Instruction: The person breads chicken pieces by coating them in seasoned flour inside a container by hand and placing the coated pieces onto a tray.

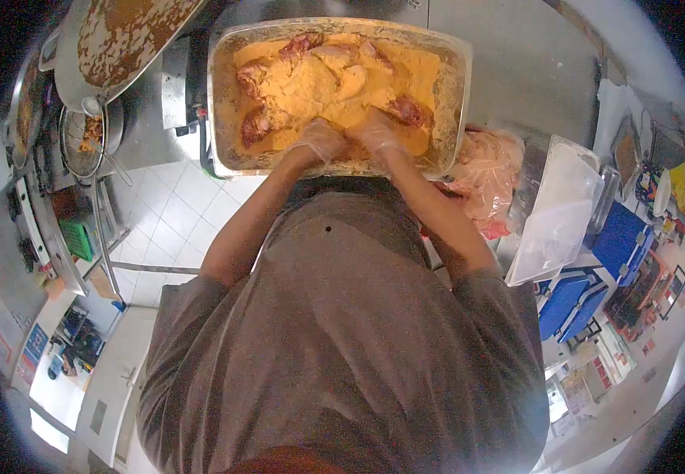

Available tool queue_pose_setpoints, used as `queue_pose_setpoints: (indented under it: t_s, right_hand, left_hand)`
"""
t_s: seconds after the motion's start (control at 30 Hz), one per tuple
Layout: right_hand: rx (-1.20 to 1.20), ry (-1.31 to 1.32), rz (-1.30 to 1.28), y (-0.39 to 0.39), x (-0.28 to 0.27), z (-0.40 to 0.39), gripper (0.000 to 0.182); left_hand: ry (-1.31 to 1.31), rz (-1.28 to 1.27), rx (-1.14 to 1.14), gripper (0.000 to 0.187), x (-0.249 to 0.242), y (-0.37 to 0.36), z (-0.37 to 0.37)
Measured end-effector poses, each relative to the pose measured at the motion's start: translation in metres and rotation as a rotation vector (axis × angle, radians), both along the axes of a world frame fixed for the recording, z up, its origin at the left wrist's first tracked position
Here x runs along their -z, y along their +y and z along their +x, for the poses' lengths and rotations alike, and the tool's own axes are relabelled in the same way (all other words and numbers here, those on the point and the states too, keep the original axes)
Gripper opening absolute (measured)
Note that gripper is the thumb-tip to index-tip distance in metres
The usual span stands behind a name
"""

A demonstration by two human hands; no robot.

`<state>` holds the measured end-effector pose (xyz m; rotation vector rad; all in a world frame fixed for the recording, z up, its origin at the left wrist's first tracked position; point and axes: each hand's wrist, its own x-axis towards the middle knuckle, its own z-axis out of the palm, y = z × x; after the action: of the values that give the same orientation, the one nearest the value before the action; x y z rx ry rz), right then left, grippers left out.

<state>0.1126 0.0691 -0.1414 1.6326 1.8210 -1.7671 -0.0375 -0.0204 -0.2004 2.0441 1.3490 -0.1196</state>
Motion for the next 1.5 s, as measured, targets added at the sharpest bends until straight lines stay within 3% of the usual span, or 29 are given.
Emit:
queue_pose_setpoints:
  t_s: [0.13,0.2,0.27,0.33,0.4,0.47,0.53,0.57,0.6,0.63,0.67,0.7,0.73,0.77,0.83,0.93,1.03,1.13,1.23,1.33,1.37,1.43,1.5]
  right_hand:
    - [0.255,0.282,-0.343,-0.001,0.010,0.013,0.060]
    - [0.261,0.235,-0.445,0.003,0.031,0.019,0.059]
    - [0.294,0.171,-0.486,0.001,0.027,0.015,0.059]
    - [0.358,0.097,-0.448,0.000,-0.025,0.002,0.059]
    - [0.255,0.087,-0.363,0.004,-0.034,-0.007,0.059]
    - [0.118,0.050,-0.256,0.013,-0.054,-0.025,0.056]
    - [-0.054,-0.012,-0.121,0.022,-0.086,-0.058,0.052]
    - [-0.204,0.087,-0.028,0.023,-0.081,-0.070,0.048]
    - [-0.352,0.187,0.063,0.029,-0.070,-0.087,0.045]
    - [-0.501,0.288,0.153,0.034,-0.059,-0.104,0.042]
    - [-0.725,0.464,0.543,0.037,-0.051,-0.122,0.040]
    - [-0.966,0.423,0.733,0.038,-0.052,-0.142,0.038]
    - [-1.180,0.409,0.942,0.039,-0.053,-0.162,0.036]
    - [-1.415,0.166,0.928,0.046,-0.073,-0.188,0.035]
    - [-1.529,-0.119,0.798,0.052,-0.070,-0.224,0.042]
    - [-1.293,-0.186,0.665,0.059,-0.012,-0.253,0.060]
    - [-1.287,-0.216,0.709,0.049,0.024,-0.255,0.070]
    - [-1.367,-0.220,0.493,0.045,0.021,-0.259,0.073]
    - [-1.345,-0.312,0.344,0.048,-0.021,-0.256,0.073]
    - [-1.283,-0.335,0.339,0.062,-0.007,-0.243,0.071]
    - [-1.297,-0.274,0.382,0.074,0.040,-0.230,0.070]
    - [-1.193,-0.093,0.485,0.095,0.036,-0.198,0.066]
    - [-0.899,0.129,0.523,0.092,-0.049,-0.143,0.059]
  left_hand:
    - [-0.466,-0.180,-0.467,0.025,0.065,-0.016,0.000]
    - [-0.668,-0.291,-0.667,0.028,0.059,-0.018,-0.009]
    - [-0.807,-0.494,-0.883,0.032,-0.023,-0.017,-0.022]
    - [-0.576,-0.228,-0.663,0.032,-0.054,-0.022,-0.030]
    - [-0.576,-0.296,-0.896,0.032,-0.101,-0.022,-0.034]
    - [-0.799,-0.704,-1.576,0.031,-0.155,-0.016,-0.028]
    - [-1.217,-0.619,-1.982,0.034,-0.150,-0.022,-0.032]
    - [-1.438,-0.552,-2.173,0.035,-0.143,-0.025,-0.033]
    - [-1.742,-0.437,-2.199,0.038,-0.097,-0.042,-0.037]
    - [-1.878,-0.351,-2.219,0.040,-0.093,-0.044,-0.041]
    - [-2.012,-0.261,-2.232,0.041,-0.091,-0.046,-0.044]
    - [-2.144,-0.168,-2.235,0.042,-0.089,-0.047,-0.047]
    - [-2.119,-0.178,-2.283,0.046,-0.087,-0.046,-0.050]
    - [-2.094,-0.190,-2.330,0.051,-0.085,-0.043,-0.051]
    - [-2.043,-0.219,-2.414,0.061,-0.080,-0.034,-0.055]
    - [-1.965,-0.223,-2.474,0.072,-0.054,-0.024,-0.062]
    - [-1.976,-0.224,-2.397,0.083,-0.024,-0.019,-0.064]
    - [-1.765,-0.325,-2.472,0.090,-0.050,-0.006,-0.072]
    - [-1.590,-0.379,-2.430,0.097,-0.057,-0.006,-0.079]
    - [-1.652,-0.224,-2.253,0.101,-0.098,0.005,-0.074]
    - [-1.483,-0.237,-2.260,0.098,-0.112,0.007,-0.071]
    - [-1.169,-0.230,-2.238,0.092,-0.132,0.015,-0.073]
    - [-0.863,-0.176,-1.863,0.088,-0.089,0.005,-0.071]
